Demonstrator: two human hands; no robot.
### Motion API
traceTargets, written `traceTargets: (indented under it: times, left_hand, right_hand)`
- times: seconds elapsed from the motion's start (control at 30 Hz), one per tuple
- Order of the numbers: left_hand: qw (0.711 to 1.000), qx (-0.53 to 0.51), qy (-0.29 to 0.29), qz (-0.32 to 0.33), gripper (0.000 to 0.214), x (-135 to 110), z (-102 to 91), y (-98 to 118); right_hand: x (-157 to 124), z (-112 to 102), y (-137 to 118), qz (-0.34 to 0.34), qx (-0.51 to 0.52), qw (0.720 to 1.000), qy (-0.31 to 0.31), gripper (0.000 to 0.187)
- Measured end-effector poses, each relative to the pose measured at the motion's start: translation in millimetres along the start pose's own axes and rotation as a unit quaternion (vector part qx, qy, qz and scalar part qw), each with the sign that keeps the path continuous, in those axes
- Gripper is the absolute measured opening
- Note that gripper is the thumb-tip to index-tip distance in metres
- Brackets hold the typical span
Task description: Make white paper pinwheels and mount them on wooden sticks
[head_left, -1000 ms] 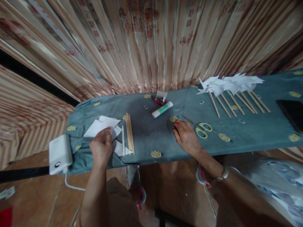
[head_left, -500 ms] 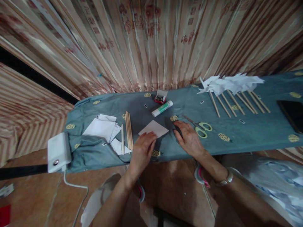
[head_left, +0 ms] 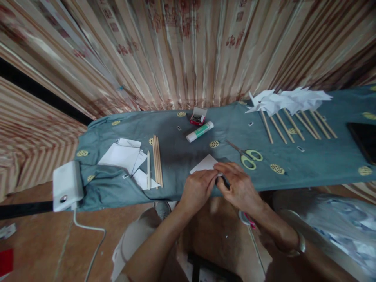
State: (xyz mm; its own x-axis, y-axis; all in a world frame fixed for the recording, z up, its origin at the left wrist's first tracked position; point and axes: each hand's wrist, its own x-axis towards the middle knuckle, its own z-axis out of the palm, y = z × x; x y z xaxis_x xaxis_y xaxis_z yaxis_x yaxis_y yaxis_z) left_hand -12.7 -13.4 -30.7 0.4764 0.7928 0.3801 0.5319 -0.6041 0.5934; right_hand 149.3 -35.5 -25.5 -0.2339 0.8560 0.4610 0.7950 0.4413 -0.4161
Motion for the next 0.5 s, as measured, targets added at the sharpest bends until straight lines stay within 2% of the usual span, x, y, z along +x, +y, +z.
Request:
traceTargets:
  times: [0.13, 0.23, 0.5]
  left_hand:
    - [1.000, -0.024, -0.009, -0.016, 0.026, 0, 2.8, 1]
    - [0.999, -0.034, 0.005, 0.001, 0.034, -3, -2.3, -2]
    - [0.999, 0.023, 0.017, 0.046, 0.014, -13, -12.8, -23]
  right_hand:
    - [-3, -2, 5, 0.030, 0.016, 0.999, -0.022, 0.020]
    - [-6, -6, 10, 0.028, 0.024, 0.999, -0.035, 0.016]
    - [-13, -16, 20, 0.002, 0.034, 0.998, -0.061, 0.019]
